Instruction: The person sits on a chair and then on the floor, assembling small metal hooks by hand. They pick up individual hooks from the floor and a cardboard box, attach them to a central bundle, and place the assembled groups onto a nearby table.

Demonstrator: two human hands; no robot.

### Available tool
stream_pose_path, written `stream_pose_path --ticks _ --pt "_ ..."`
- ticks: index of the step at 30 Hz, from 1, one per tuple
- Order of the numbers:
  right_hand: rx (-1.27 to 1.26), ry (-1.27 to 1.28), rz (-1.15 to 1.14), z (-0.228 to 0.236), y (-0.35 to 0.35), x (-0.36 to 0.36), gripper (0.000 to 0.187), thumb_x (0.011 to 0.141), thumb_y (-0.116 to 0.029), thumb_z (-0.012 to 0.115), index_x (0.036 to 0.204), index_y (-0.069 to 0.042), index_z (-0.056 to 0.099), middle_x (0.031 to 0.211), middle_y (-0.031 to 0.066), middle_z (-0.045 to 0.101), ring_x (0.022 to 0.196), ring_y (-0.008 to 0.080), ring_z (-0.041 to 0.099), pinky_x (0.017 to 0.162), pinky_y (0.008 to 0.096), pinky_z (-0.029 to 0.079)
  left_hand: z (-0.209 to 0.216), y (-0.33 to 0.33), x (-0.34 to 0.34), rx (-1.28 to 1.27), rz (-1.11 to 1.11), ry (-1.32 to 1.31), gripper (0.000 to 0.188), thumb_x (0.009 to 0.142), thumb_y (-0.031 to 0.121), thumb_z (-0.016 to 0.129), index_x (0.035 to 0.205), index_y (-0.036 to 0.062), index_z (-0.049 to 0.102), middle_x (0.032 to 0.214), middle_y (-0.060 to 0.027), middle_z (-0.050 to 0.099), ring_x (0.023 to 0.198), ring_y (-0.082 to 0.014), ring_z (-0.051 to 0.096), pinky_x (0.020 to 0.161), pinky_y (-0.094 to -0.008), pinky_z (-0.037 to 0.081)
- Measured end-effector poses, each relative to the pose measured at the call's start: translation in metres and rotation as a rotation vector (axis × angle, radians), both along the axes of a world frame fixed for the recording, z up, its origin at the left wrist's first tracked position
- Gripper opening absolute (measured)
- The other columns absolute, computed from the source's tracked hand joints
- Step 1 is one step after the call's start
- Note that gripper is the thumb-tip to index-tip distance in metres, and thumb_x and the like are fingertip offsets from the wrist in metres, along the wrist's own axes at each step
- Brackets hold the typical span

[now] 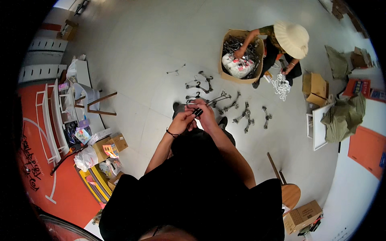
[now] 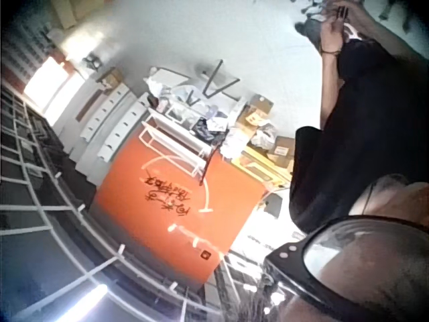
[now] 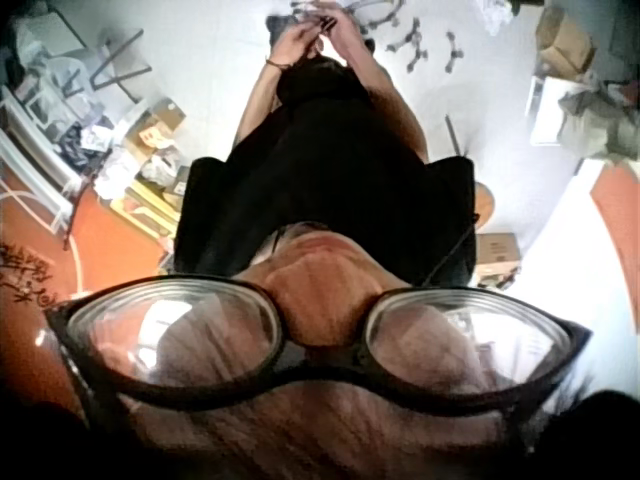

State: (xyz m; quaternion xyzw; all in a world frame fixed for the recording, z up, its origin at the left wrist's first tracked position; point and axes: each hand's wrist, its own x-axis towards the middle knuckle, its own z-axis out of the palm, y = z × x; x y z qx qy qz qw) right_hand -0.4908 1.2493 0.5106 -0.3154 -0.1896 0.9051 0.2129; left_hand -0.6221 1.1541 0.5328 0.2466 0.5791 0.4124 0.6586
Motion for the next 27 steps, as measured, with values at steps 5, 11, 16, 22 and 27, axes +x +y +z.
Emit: stream_pose_path --ticks 5,11,16,22,27 --pt "-0.047 -0.120 -0.037 -0.031 0.034 -0.093 0.037 0.103 -0.029 0.045 0.125 -0.001 0.051 0.117 0.0211 0.066 0.112 0.0320 0.064 0.095 0.0405 0.052 -0.040 0.042 -0.093 0.011 -0.161 -0.064 0.026 0.102 0.019 0.056 0.085 0.0006 0.064 0.064 -0.0026 0.056 0.051 -0.0105 0.050 0.048 -0.0253 0.038" --pt "0.045 0.003 -0.061 -0.049 0.056 -0.234 0.041 0.100 -0.027 0.046 0.131 -0.002 0.046 0.126 0.0206 0.062 0.120 0.0316 0.059 0.106 0.0419 0.044 -0.065 0.081 -0.245 0.136 -0.344 0.112 0.026 0.102 0.026 0.055 0.095 0.0017 0.060 0.076 -0.0033 0.057 0.068 -0.0133 0.054 0.060 -0.0289 0.043" --pt "-0.047 -0.010 -0.070 -0.071 0.071 -0.326 0.030 0.098 -0.022 0.052 0.121 -0.003 0.056 0.119 0.0195 0.065 0.114 0.0283 0.062 0.101 0.0386 0.048 -0.070 0.109 -0.346 0.184 -0.404 0.321 0.022 0.100 0.020 0.056 0.104 -0.0004 0.060 0.096 -0.0104 0.065 0.090 -0.0201 0.059 0.081 -0.0352 0.048" --pt "-0.144 -0.153 -0.150 -0.055 0.131 -0.390 0.021 0.092 -0.011 0.053 0.111 -0.004 0.059 0.117 0.0164 0.067 0.110 0.0251 0.063 0.098 0.0362 0.049 -0.076 0.183 -0.410 0.030 -0.533 0.060 0.023 0.100 0.016 0.056 0.117 0.0005 0.057 0.112 -0.0125 0.065 0.100 -0.0215 0.061 0.089 -0.0320 0.048" --pt "0.041 -0.243 -0.136 -0.100 0.212 -0.461 0.027 0.088 -0.007 0.052 0.113 -0.002 0.058 0.110 0.0140 0.067 0.110 0.0220 0.061 0.099 0.0332 0.047 -0.128 0.249 -0.474 0.114 -0.590 0.215 0.019 0.100 0.012 0.050 0.116 0.0017 0.055 0.089 -0.0016 0.054 0.078 -0.0109 0.051 0.068 -0.0263 0.044"
